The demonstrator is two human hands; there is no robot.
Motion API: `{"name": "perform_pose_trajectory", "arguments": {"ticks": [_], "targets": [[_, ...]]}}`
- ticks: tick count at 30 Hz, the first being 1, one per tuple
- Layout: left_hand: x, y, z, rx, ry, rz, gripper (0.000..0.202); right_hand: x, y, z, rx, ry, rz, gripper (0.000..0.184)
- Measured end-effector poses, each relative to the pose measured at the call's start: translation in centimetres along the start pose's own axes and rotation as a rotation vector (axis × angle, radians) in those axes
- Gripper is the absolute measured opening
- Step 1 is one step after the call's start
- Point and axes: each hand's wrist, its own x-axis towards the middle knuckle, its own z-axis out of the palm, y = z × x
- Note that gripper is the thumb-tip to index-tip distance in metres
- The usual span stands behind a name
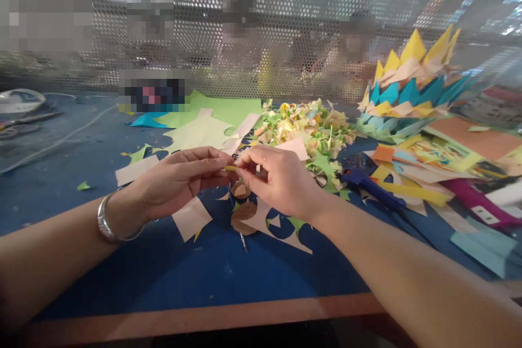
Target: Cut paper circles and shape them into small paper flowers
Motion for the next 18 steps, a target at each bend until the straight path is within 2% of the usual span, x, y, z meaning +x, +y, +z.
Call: {"name": "perform_pose_trajectory", "arguments": {"ticks": [5,11,18], "targets": [[0.14,0.01,-0.33,0.05,0.004,0.033,0.007,-0.08,0.08,-0.02,-0.021,0.006,-0.028,0.008],[0.32,0.35,-0.86,0.135,-0.03,0.091,0.014,-0.18,0.07,-0.11,0.048,-0.005,0.054,0.016],[0.15,0.7,-0.64,0.228,-0.081,0.153,0.014,-0.08,-0.06,-0.22,0.092,0.007,0.101,0.018]]}}
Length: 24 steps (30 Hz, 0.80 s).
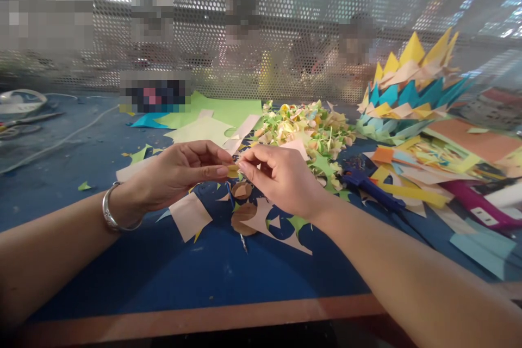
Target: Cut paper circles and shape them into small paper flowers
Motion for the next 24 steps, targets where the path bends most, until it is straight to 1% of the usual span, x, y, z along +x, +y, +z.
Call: {"name": "perform_pose_trajectory", "arguments": {"ticks": [3,5,7,9,12,15,17,20,24], "targets": [[-0.07,0.0,0.17,0.05,-0.021,0.012,0.015,0.01,-0.14,0.02,0.002,0.001,0.016,0.016],[-0.07,-0.06,0.24,0.076,-0.008,0.019,0.014,-0.01,-0.18,0.05,-0.003,-0.003,0.022,0.014],[-0.03,-0.12,0.28,0.104,0.031,0.027,0.014,-0.03,-0.13,0.09,-0.006,-0.007,0.027,0.014],[0.04,-0.19,0.25,0.13,0.094,0.026,0.015,-0.01,0.02,0.14,-0.009,-0.016,0.035,0.015],[0.17,-0.26,0.12,0.165,0.204,0.034,0.017,0.15,0.34,0.23,-0.068,-0.081,0.054,0.014],[0.28,-0.33,-0.04,0.23,0.275,0.075,0.017,0.4,0.55,0.33,-0.212,-0.182,0.084,0.012],[0.3,-0.37,-0.09,0.279,0.293,0.1,0.017,0.53,0.55,0.39,-0.292,-0.238,0.106,0.012],[0.27,-0.42,-0.1,0.341,0.299,0.134,0.017,0.61,0.39,0.43,-0.338,-0.298,0.136,0.013],[0.18,-0.45,-0.1,0.409,0.31,0.151,0.017,0.62,0.17,0.41,-0.335,-0.32,0.157,0.011]]}}
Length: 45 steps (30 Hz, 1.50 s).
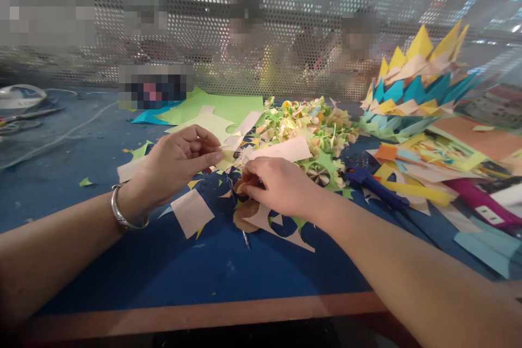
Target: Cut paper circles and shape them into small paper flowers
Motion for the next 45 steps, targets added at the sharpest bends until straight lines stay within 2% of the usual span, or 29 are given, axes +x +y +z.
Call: {"name": "perform_pose_trajectory", "arguments": {"ticks": [12,23,28,33,37,40,45], "targets": [[0.11,-0.12,-0.06,0.024,-0.011,-0.027,0.018,0.0,-0.07,0.1,0.007,-0.012,0.011,0.013],[-0.06,-0.1,0.05,0.002,-0.025,-0.042,0.016,-0.02,-0.11,0.06,0.036,-0.025,0.003,0.003],[-0.06,-0.05,0.14,0.001,-0.023,-0.056,0.017,-0.01,0.01,0.13,0.048,-0.009,0.01,0.009],[-0.11,0.14,0.24,0.01,-0.024,-0.064,0.015,-0.02,-0.03,0.08,0.058,-0.024,0.01,0.008],[-0.13,0.16,0.18,-0.012,-0.03,-0.068,0.015,-0.03,-0.06,0.06,0.034,-0.016,-0.028,0.005],[-0.15,0.02,0.15,-0.024,-0.043,-0.08,0.014,-0.1,0.02,0.12,0.039,0.054,-0.09,0.005],[-0.23,-0.13,0.41,-0.088,-0.085,-0.084,0.018,-0.39,0.02,0.09,0.116,0.305,-0.194,0.008]]}}
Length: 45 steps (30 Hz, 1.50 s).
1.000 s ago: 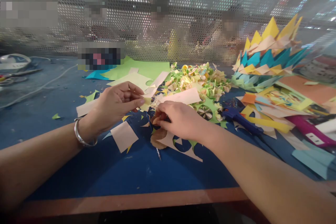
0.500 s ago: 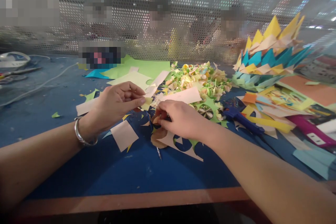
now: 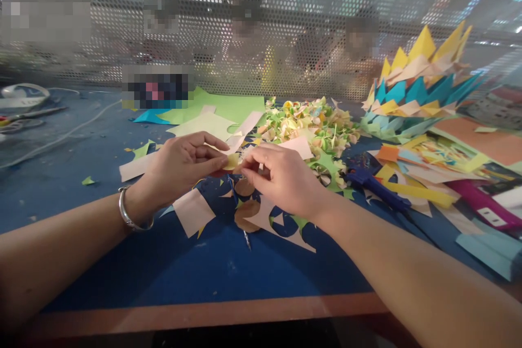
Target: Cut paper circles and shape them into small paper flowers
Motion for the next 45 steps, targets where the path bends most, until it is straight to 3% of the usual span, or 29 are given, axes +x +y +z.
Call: {"name": "perform_pose_trajectory", "arguments": {"ticks": [7,17,28,36,40,45], "targets": [[-0.1,0.1,0.2,0.016,0.066,0.059,0.017,0.1,-0.2,-0.1,-0.066,0.204,-0.156,0.008],[-0.8,0.6,1.1,-0.311,-0.019,-0.075,0.017,0.0,0.0,0.3,-0.135,0.149,-0.221,0.009],[-0.9,0.6,1.2,-0.375,-0.013,-0.122,0.021,-0.2,-0.2,0.5,-0.145,0.137,-0.286,0.008],[-0.8,0.6,1.2,-0.322,0.046,-0.003,0.018,0.0,-0.1,0.2,0.005,0.221,-0.09,0.012],[-1.0,0.7,1.4,-0.316,0.039,0.033,0.022,0.0,0.2,0.3,0.148,0.142,0.051,0.016],[-1.0,0.6,1.5,-0.324,0.015,0.07,0.015,-0.1,0.0,0.3,0.243,0.112,0.127,0.02]]}}
